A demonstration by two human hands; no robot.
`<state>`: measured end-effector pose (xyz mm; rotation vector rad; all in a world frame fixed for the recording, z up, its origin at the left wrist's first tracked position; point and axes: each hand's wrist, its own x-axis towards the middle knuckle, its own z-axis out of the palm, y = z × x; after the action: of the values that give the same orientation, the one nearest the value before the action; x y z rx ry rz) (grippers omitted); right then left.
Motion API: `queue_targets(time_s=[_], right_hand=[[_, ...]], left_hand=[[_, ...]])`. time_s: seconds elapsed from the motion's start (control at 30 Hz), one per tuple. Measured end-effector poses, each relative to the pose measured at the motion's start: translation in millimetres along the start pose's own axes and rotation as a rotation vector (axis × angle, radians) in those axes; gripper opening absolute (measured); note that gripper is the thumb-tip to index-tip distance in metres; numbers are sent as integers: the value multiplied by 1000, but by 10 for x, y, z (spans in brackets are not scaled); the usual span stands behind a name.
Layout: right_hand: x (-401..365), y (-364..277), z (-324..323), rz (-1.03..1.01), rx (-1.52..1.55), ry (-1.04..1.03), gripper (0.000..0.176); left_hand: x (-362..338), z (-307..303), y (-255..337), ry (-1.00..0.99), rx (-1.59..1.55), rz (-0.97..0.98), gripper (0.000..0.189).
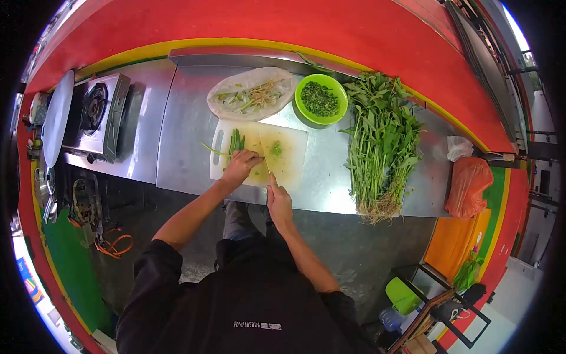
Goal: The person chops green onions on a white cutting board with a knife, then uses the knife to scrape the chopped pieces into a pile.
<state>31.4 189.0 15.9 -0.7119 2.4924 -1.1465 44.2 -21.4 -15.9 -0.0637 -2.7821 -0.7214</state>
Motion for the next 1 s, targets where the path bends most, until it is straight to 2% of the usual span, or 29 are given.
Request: queue_targets(time_s=[0.2, 0.3, 0.47, 0.67, 0.77, 0.93, 1.0], right_hand=[[74, 4, 54, -22, -109, 22, 49], [113, -16, 85, -52, -64, 62, 48], [-26, -46, 29, 39, 39, 32, 48], [14, -45, 62, 15, -34, 41, 45], [94, -8, 97, -74, -91, 93, 46], [61, -23, -6, 46, 81, 71, 43], [-12, -51, -105, 79, 88, 73, 42]], left_hand=[[7, -40, 66, -44, 14, -28, 35], [-13, -74, 81, -25, 70, -35, 37], [-46, -29, 53, -10, 87, -41, 38], [-43, -26, 40, -19, 94, -35, 37], [-55, -33, 38, -24, 97, -37, 38], [-80, -58, 67, 7, 60, -72, 35], [-84, -73, 80, 93, 93, -76, 29]])
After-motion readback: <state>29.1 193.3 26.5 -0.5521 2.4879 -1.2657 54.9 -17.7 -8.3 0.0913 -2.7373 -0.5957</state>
